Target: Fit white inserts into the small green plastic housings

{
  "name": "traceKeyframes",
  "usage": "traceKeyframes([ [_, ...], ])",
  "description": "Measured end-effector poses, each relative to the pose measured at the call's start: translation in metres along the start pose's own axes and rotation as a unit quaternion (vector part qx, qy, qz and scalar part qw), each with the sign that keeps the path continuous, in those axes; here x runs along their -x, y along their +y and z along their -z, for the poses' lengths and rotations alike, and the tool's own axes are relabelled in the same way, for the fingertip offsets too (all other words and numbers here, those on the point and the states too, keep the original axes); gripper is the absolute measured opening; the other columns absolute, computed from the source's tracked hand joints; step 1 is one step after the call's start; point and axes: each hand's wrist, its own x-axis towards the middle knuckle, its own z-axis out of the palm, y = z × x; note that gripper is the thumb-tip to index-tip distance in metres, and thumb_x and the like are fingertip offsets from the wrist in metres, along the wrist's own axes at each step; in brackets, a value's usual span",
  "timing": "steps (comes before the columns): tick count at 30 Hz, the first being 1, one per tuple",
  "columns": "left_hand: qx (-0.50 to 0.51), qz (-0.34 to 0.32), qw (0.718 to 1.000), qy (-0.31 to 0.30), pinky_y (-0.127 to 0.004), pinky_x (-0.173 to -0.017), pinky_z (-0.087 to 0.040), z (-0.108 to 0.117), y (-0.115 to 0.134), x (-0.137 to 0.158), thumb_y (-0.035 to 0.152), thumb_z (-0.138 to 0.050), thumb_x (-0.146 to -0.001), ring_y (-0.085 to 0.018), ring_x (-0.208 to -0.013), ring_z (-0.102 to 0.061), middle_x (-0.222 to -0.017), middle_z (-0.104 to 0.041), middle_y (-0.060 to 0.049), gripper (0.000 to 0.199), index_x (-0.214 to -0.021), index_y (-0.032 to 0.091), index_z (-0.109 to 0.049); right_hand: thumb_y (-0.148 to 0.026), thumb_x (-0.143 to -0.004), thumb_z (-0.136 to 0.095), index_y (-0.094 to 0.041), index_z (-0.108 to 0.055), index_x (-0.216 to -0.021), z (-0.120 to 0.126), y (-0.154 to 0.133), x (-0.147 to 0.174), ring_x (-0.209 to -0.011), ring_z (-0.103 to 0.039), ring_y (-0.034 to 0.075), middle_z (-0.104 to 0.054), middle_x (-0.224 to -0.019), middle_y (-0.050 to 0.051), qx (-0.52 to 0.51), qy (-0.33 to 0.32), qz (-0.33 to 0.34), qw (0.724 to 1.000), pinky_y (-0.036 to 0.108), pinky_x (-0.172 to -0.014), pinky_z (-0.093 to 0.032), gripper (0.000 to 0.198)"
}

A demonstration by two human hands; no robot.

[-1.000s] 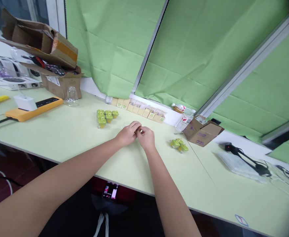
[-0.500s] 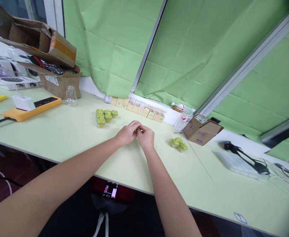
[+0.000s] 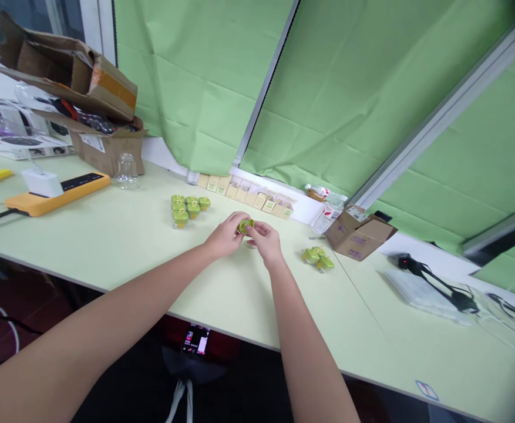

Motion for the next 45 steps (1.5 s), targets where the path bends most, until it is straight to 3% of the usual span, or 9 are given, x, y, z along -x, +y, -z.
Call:
traceKeyframes([
  [6,-0.009,-0.029,0.999,-0.032,-0.032,-0.087,-0.055,-0.001,0.007,0.002,0.003,-0.047,-0.079,-0.02,-0.113,-0.058,-0.13,-0.054,-0.01,0.052,-0.127,0.022,-0.05,-0.038,-0.066,-0.08,-0.016,-0.069,-0.083,0.0,0.009,-0.004,-0.07,-0.07,0.016,-0.073,-0.079,0.005,-0.066,0.006,0.009,0.998,0.029,-0.067,-0.061,0.03],
  [22,-0.036,-0.074,0.995,-0.05,-0.034,-0.095,-0.052,-0.001,0.017,0.005,0.002,-0.045,-0.081,-0.02,-0.119,-0.056,-0.13,-0.054,-0.01,0.054,-0.131,0.023,-0.047,-0.034,-0.067,-0.075,-0.017,-0.062,-0.08,0.002,0.009,-0.003,-0.064,-0.067,0.015,-0.069,-0.071,0.0,-0.026,-0.008,0.04,0.999,0.03,-0.063,-0.061,0.025],
  [28,-0.029,-0.033,0.999,-0.03,-0.033,-0.092,-0.053,-0.001,0.016,0.002,0.004,-0.047,-0.081,-0.02,-0.112,-0.059,-0.129,-0.055,-0.01,0.051,-0.13,0.021,-0.047,-0.034,-0.067,-0.079,-0.016,-0.068,-0.082,0.005,0.002,-0.002,-0.07,-0.07,0.015,-0.073,-0.08,0.003,-0.095,-0.042,0.0,0.995,0.032,-0.073,-0.062,0.027],
  [36,-0.051,-0.066,0.995,-0.055,-0.033,-0.095,-0.051,0.001,0.018,0.004,0.002,-0.044,-0.081,-0.02,-0.119,-0.056,-0.132,-0.053,-0.01,0.055,-0.132,0.022,-0.046,-0.027,-0.062,-0.083,-0.014,-0.068,-0.078,0.006,0.001,0.0,-0.069,-0.069,0.015,-0.072,-0.076,0.003,-0.105,-0.034,-0.032,0.993,0.033,-0.076,-0.063,0.025],
  [42,-0.062,-0.028,0.997,-0.048,-0.031,-0.081,-0.054,0.0,0.018,0.003,0.006,-0.049,-0.08,-0.019,-0.1,-0.063,-0.131,-0.055,-0.01,0.05,-0.128,0.022,-0.049,-0.029,-0.064,-0.081,-0.016,-0.069,-0.079,0.006,-0.001,-0.001,-0.071,-0.069,0.016,-0.071,-0.077,0.002,-0.102,-0.037,-0.017,0.994,0.033,-0.075,-0.062,0.024],
  [45,-0.032,0.002,0.999,-0.024,-0.03,-0.077,-0.054,0.002,0.019,0.0,0.012,-0.052,-0.082,-0.016,-0.092,-0.063,-0.13,-0.057,-0.008,0.049,-0.13,0.023,-0.048,-0.038,-0.074,-0.074,-0.017,-0.069,-0.084,0.011,-0.006,-0.001,-0.074,-0.069,0.017,-0.072,-0.083,0.004,-0.134,-0.047,-0.029,0.989,0.034,-0.077,-0.061,0.024],
])
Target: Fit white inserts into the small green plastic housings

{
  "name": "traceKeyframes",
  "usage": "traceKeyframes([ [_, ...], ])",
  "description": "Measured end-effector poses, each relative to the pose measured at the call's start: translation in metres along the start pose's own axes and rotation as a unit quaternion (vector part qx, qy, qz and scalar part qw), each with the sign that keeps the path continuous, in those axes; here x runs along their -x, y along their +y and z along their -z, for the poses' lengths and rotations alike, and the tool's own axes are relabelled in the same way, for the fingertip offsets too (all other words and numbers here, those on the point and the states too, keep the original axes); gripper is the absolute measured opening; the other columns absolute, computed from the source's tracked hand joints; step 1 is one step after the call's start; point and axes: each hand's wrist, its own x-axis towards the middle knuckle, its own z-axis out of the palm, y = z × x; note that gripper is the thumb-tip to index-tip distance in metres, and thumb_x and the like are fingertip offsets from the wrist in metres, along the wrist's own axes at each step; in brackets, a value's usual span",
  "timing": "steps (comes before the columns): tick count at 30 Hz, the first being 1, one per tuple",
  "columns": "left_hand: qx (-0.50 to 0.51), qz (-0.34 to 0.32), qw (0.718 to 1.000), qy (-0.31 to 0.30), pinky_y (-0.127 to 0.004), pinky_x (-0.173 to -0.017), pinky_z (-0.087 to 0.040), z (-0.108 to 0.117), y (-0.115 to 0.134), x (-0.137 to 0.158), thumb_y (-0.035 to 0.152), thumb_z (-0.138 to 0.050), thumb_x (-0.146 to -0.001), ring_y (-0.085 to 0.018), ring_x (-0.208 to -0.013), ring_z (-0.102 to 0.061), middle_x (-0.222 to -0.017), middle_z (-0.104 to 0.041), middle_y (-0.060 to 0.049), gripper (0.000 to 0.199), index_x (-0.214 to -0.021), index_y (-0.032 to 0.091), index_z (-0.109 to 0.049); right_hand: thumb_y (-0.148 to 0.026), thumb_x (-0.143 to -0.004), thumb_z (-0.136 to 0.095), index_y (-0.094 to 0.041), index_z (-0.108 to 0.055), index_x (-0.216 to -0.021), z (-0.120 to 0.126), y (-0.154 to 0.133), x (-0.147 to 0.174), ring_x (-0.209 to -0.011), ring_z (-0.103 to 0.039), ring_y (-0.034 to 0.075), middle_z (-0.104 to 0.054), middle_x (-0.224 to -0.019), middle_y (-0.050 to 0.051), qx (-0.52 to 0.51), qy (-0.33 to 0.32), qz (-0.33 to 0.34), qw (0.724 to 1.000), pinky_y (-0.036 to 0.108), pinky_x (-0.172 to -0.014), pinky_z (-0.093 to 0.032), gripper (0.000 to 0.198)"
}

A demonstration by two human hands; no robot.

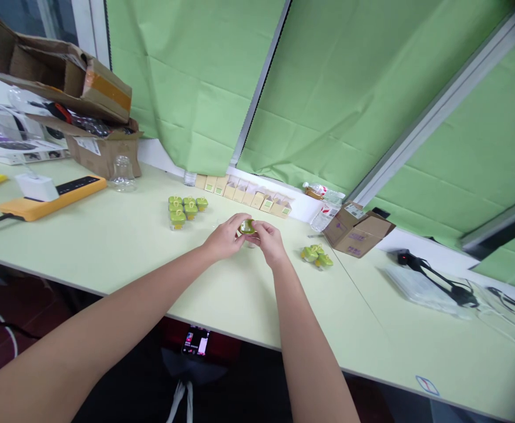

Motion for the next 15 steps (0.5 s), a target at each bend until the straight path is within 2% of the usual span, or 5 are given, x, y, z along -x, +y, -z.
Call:
traceKeyframes([
  [3,0.027,0.033,0.999,0.013,-0.029,-0.075,-0.053,0.0037,0.0025,-0.0023,0.02,-0.057,-0.084,-0.016,-0.087,-0.063,-0.126,-0.06,-0.006,0.049,-0.131,0.025,-0.046,-0.043,-0.082,-0.066,-0.017,-0.069,-0.087,0.004,-0.0029,0.0006,-0.075,-0.07,0.019,-0.073,-0.088,0.007,-0.062,-0.031,-0.056,0.996,0.037,-0.076,-0.061,0.027],
  [6,0.024,0.04,0.999,0.017,-0.03,-0.074,-0.051,0.0057,0.0051,-0.0027,0.023,-0.06,-0.083,-0.016,-0.085,-0.063,-0.122,-0.062,-0.006,0.051,-0.132,0.026,-0.046,-0.037,-0.082,-0.067,-0.02,-0.07,-0.095,0.0057,-0.0012,0.0019,-0.081,-0.069,0.018,-0.073,-0.102,0.007,-0.088,-0.108,-0.106,0.985,0.035,-0.077,-0.06,0.022],
  [8,0.014,0.027,0.999,0.019,-0.031,-0.075,-0.05,0.0058,0.0065,-0.0023,0.023,-0.061,-0.083,-0.017,-0.088,-0.062,-0.122,-0.061,-0.006,0.052,-0.132,0.025,-0.047,-0.033,-0.08,-0.07,-0.022,-0.071,-0.097,0.0056,0.0004,0.0029,-0.082,-0.067,0.015,-0.072,-0.11,0.005,-0.103,-0.13,-0.107,0.98,0.03,-0.077,-0.058,0.021],
  [11,0.006,0.013,1.0,0.013,-0.032,-0.079,-0.049,0.005,0.0075,-0.0013,0.024,-0.06,-0.084,-0.017,-0.089,-0.059,-0.124,-0.06,-0.006,0.05,-0.132,0.025,-0.047,-0.03,-0.074,-0.074,-0.022,-0.071,-0.091,0.0051,0.0015,0.0032,-0.075,-0.064,0.011,-0.073,-0.098,0.001,-0.113,-0.094,-0.093,0.985,0.024,-0.072,-0.056,0.018],
  [15,-0.004,0.041,0.999,0.0,-0.033,-0.08,-0.049,0.0021,0.004,0.0012,0.029,-0.06,-0.085,-0.019,-0.092,-0.059,-0.124,-0.06,-0.006,0.052,-0.134,0.025,-0.046,-0.029,-0.069,-0.076,-0.019,-0.068,-0.075,0.0061,0.001,-0.0003,-0.073,-0.062,0.012,-0.07,-0.079,0.001,-0.084,-0.028,-0.05,0.995,0.025,-0.071,-0.055,0.014],
])
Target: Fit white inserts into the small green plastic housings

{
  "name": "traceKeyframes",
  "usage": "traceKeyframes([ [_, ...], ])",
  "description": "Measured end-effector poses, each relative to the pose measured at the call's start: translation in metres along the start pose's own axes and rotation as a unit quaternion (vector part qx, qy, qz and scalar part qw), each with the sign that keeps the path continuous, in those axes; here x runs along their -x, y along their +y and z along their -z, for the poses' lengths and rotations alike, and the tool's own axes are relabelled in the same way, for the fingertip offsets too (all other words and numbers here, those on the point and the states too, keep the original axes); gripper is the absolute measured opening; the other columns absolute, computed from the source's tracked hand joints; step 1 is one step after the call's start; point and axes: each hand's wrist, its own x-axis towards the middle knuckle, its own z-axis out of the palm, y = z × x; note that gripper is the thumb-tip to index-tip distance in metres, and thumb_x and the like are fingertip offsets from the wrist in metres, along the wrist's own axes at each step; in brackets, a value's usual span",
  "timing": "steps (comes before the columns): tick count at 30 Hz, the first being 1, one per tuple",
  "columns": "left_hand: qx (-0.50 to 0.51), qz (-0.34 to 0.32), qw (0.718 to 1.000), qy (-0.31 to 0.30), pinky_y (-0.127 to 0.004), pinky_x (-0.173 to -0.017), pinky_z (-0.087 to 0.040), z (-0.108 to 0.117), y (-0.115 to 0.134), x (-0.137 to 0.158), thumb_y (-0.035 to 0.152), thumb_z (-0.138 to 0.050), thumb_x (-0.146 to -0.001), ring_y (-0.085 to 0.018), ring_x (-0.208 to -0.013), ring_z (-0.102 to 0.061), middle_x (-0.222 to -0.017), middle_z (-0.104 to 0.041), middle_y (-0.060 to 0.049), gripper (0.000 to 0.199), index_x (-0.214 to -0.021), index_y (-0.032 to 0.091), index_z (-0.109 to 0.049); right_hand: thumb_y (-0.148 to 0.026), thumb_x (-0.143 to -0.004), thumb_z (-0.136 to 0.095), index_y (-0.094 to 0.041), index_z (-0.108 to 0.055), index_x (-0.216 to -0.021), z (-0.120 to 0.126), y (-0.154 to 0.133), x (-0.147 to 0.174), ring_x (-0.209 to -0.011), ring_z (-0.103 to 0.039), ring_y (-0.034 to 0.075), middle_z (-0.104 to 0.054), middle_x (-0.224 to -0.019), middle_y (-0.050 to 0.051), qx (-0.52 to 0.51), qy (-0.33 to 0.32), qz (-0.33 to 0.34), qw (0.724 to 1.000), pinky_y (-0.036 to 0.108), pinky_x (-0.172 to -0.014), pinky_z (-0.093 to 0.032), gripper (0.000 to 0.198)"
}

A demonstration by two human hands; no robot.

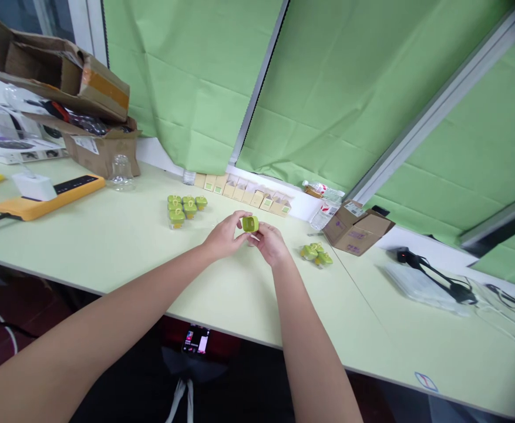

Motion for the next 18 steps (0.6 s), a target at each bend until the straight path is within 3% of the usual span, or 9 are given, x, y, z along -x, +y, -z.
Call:
traceKeyframes([
  [5,-0.033,0.024,0.999,-0.021,-0.041,-0.096,-0.047,-0.012,-0.012,0.003,0.032,-0.057,-0.087,-0.024,-0.11,-0.058,-0.131,-0.057,-0.01,0.051,-0.136,0.022,-0.046,-0.033,-0.077,-0.067,-0.018,-0.063,-0.073,0.013,-0.003,-0.012,-0.079,-0.064,0.015,-0.068,-0.082,0.003,0.089,0.188,0.087,0.974,0.028,-0.07,-0.057,0.015],
  [9,-0.06,-0.043,0.986,-0.146,-0.045,-0.108,-0.038,-0.027,-0.019,0.002,0.028,-0.053,-0.088,-0.03,-0.13,-0.046,-0.139,-0.052,-0.011,0.04,-0.127,0.023,-0.057,-0.034,-0.083,-0.059,-0.018,-0.06,-0.078,0.028,-0.002,-0.02,-0.072,-0.061,0.013,-0.063,-0.077,0.001,0.161,0.305,0.131,0.929,0.026,-0.065,-0.056,0.017],
  [12,-0.055,-0.056,0.979,-0.19,-0.04,-0.094,-0.046,-0.033,-0.02,0.001,0.024,-0.051,-0.088,-0.026,-0.112,-0.058,-0.121,-0.061,-0.01,0.027,-0.113,0.022,-0.062,-0.034,-0.084,-0.057,-0.019,-0.058,-0.08,0.03,0.002,-0.021,-0.073,-0.063,0.013,-0.064,-0.08,0.001,0.176,0.32,0.123,0.923,0.026,-0.062,-0.057,0.016],
  [15,-0.051,-0.042,0.984,-0.163,-0.034,-0.081,-0.049,-0.033,-0.023,0.002,0.022,-0.051,-0.087,-0.021,-0.091,-0.062,-0.106,-0.061,-0.007,0.016,-0.099,0.022,-0.061,-0.03,-0.087,-0.053,-0.019,-0.055,-0.084,0.024,0.003,-0.018,-0.073,-0.068,0.015,-0.064,-0.084,0.002,0.157,0.299,0.091,0.937,0.027,-0.058,-0.058,0.012],
  [18,-0.034,-0.004,0.992,-0.123,-0.034,-0.077,-0.05,-0.033,-0.028,0.004,0.024,-0.055,-0.085,-0.019,-0.082,-0.062,-0.106,-0.059,-0.007,0.017,-0.101,0.021,-0.06,-0.026,-0.091,-0.049,-0.019,-0.052,-0.088,0.017,0.003,-0.015,-0.069,-0.07,0.015,-0.063,-0.086,0.002,0.14,0.262,0.065,0.953,0.028,-0.054,-0.059,0.009],
])
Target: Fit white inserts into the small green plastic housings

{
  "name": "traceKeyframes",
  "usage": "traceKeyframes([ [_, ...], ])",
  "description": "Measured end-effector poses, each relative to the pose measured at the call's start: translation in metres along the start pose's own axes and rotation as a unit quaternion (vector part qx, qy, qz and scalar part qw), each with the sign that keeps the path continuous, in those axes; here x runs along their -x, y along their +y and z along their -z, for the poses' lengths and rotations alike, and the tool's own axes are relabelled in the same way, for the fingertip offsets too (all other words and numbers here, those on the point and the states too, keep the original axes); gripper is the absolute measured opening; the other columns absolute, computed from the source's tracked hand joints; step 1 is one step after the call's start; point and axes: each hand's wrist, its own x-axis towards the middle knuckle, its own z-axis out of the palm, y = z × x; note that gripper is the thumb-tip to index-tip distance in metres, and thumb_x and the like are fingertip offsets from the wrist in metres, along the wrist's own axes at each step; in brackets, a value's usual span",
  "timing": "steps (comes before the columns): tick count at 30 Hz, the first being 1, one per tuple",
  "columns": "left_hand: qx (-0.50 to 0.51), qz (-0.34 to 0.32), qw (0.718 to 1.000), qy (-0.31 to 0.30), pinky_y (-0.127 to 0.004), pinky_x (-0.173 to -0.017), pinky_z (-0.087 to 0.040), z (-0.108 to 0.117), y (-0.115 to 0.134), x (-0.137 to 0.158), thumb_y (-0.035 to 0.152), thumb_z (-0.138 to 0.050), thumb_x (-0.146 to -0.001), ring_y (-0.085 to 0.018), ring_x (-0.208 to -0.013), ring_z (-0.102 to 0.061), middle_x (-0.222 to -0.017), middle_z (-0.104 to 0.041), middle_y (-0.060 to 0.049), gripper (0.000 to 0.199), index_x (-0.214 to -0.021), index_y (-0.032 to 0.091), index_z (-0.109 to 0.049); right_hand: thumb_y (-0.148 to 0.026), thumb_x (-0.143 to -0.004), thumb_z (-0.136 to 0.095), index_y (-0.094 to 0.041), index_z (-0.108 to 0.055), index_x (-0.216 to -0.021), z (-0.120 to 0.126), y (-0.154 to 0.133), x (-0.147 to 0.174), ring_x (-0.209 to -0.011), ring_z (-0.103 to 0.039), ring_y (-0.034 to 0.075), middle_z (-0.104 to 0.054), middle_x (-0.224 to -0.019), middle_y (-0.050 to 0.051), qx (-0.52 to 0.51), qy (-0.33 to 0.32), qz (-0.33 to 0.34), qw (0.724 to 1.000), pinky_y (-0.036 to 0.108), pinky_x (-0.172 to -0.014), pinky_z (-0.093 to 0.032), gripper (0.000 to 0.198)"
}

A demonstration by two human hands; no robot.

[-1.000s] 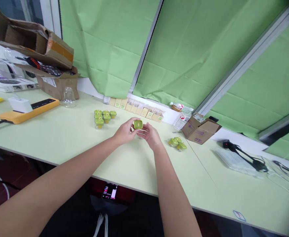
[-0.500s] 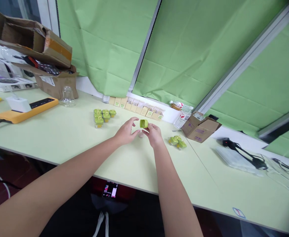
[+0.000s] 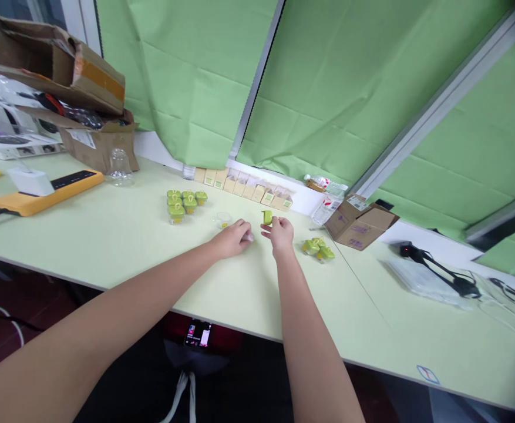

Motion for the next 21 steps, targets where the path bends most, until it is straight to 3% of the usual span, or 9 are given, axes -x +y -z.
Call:
traceKeyframes([
  [4,0.148,0.113,0.979,0.081,-0.036,-0.082,-0.053,0.001,-0.003,-0.005,0.03,-0.064,-0.082,-0.017,-0.081,-0.064,-0.114,-0.06,-0.01,0.032,-0.111,0.018,-0.061,-0.025,-0.092,-0.05,-0.02,-0.051,-0.087,-0.003,-0.002,0.004,-0.065,-0.07,0.015,-0.064,-0.087,0.002,0.01,-0.046,-0.009,0.999,0.026,-0.051,-0.058,0.007],
  [7,0.323,0.205,0.915,0.127,-0.038,-0.086,-0.054,0.011,-0.001,-0.011,0.034,-0.07,-0.079,-0.017,-0.082,-0.067,-0.114,-0.064,-0.011,0.033,-0.106,0.016,-0.064,-0.025,-0.092,-0.05,-0.02,-0.051,-0.086,-0.004,-0.002,0.006,-0.066,-0.071,0.015,-0.065,-0.087,0.003,0.029,-0.071,-0.007,0.997,0.025,-0.05,-0.057,0.009],
  [9,0.416,0.233,0.868,0.136,-0.039,-0.088,-0.055,0.02,0.002,-0.012,0.035,-0.076,-0.074,-0.018,-0.085,-0.068,-0.115,-0.065,-0.01,0.037,-0.105,0.017,-0.066,-0.025,-0.093,-0.049,-0.02,-0.051,-0.086,-0.005,-0.002,0.007,-0.068,-0.071,0.015,-0.066,-0.087,0.003,0.038,-0.094,-0.003,0.995,0.024,-0.05,-0.056,0.009],
  [11,0.46,0.245,0.843,0.136,-0.039,-0.089,-0.054,0.028,0.005,-0.011,0.036,-0.08,-0.07,-0.018,-0.088,-0.069,-0.116,-0.066,-0.01,0.043,-0.106,0.018,-0.068,-0.026,-0.093,-0.05,-0.02,-0.052,-0.087,-0.006,-0.001,0.009,-0.071,-0.071,0.015,-0.066,-0.086,0.002,0.041,-0.115,0.002,0.992,0.024,-0.052,-0.056,0.009],
  [15,0.48,0.25,0.832,0.122,-0.04,-0.091,-0.053,0.033,0.01,-0.009,0.038,-0.083,-0.067,-0.021,-0.097,-0.068,-0.12,-0.067,-0.011,0.047,-0.107,0.018,-0.069,-0.031,-0.091,-0.055,-0.02,-0.053,-0.087,-0.008,0.001,0.01,-0.076,-0.071,0.016,-0.068,-0.085,0.002,0.027,-0.134,0.01,0.991,0.025,-0.056,-0.057,0.012],
  [21,0.467,0.225,0.845,0.13,-0.041,-0.099,-0.05,0.025,0.005,-0.01,0.037,-0.085,-0.063,-0.021,-0.102,-0.066,-0.12,-0.068,-0.012,0.05,-0.106,0.016,-0.071,-0.043,-0.085,-0.065,-0.021,-0.055,-0.084,-0.009,0.002,0.011,-0.078,-0.07,0.017,-0.068,-0.085,0.002,-0.02,-0.149,0.02,0.988,0.029,-0.06,-0.058,0.024],
])
